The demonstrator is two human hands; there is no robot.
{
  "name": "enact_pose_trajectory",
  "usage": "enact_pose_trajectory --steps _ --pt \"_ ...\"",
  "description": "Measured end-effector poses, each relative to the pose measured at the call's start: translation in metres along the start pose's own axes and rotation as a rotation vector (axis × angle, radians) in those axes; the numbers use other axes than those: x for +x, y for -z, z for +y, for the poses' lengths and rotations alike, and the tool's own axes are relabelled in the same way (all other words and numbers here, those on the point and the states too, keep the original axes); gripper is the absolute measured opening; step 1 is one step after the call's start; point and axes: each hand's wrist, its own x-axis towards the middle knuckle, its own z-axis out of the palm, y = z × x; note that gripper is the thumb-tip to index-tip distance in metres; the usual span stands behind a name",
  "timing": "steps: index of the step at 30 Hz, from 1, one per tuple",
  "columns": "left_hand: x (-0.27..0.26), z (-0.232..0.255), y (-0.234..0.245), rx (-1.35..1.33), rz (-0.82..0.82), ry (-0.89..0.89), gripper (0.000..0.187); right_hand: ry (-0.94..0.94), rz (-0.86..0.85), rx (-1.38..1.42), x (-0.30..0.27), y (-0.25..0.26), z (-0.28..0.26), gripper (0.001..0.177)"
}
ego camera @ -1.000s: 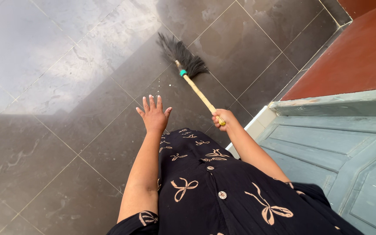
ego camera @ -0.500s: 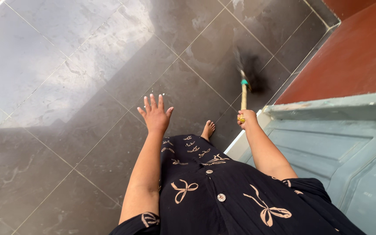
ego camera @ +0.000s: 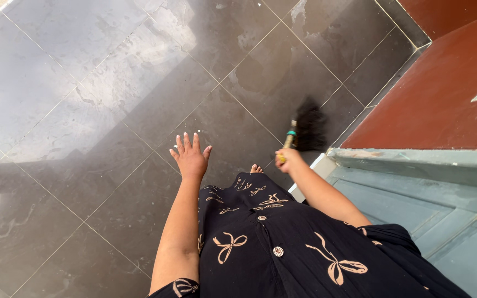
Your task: The person sweeps a tiled floor using a traditional broom with a wooden handle. They move the broom back and forth across the dark grey tiles, covering the area near a doorway and a wall.
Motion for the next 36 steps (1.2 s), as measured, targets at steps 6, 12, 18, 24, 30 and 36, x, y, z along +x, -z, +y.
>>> enact_pose_trajectory --steps 6,12,18,24,30,36 --pt "0.016 0.019 -0.011 -0.015 -0.007 0.041 0.074 -0.026 -0.098 -0.223 0.004 -0.066 0.0 0.014" --pt "0.026 0.04 -0.008 -0.011 0.049 0.063 0.074 -0.116 -0.241 -0.237 0.018 -0.085 -0.05 0.012" --pt "0.038 0.064 0.0 -0.03 0.098 0.074 0.074 -0.074 -0.432 -0.175 0.003 -0.083 -0.093 0.02" --pt "0.043 0.078 0.0 -0.023 0.1 0.109 0.075 0.201 -0.316 -0.349 -0.032 -0.059 -0.095 0.045" --pt "0.044 0.093 -0.003 -0.032 0.116 0.119 0.076 0.521 -0.133 -0.329 -0.001 -0.024 -0.092 0.052" --pt "0.046 0.102 -0.002 -0.018 0.121 0.101 0.074 0.497 0.033 -0.143 0.003 0.022 -0.142 0.032"
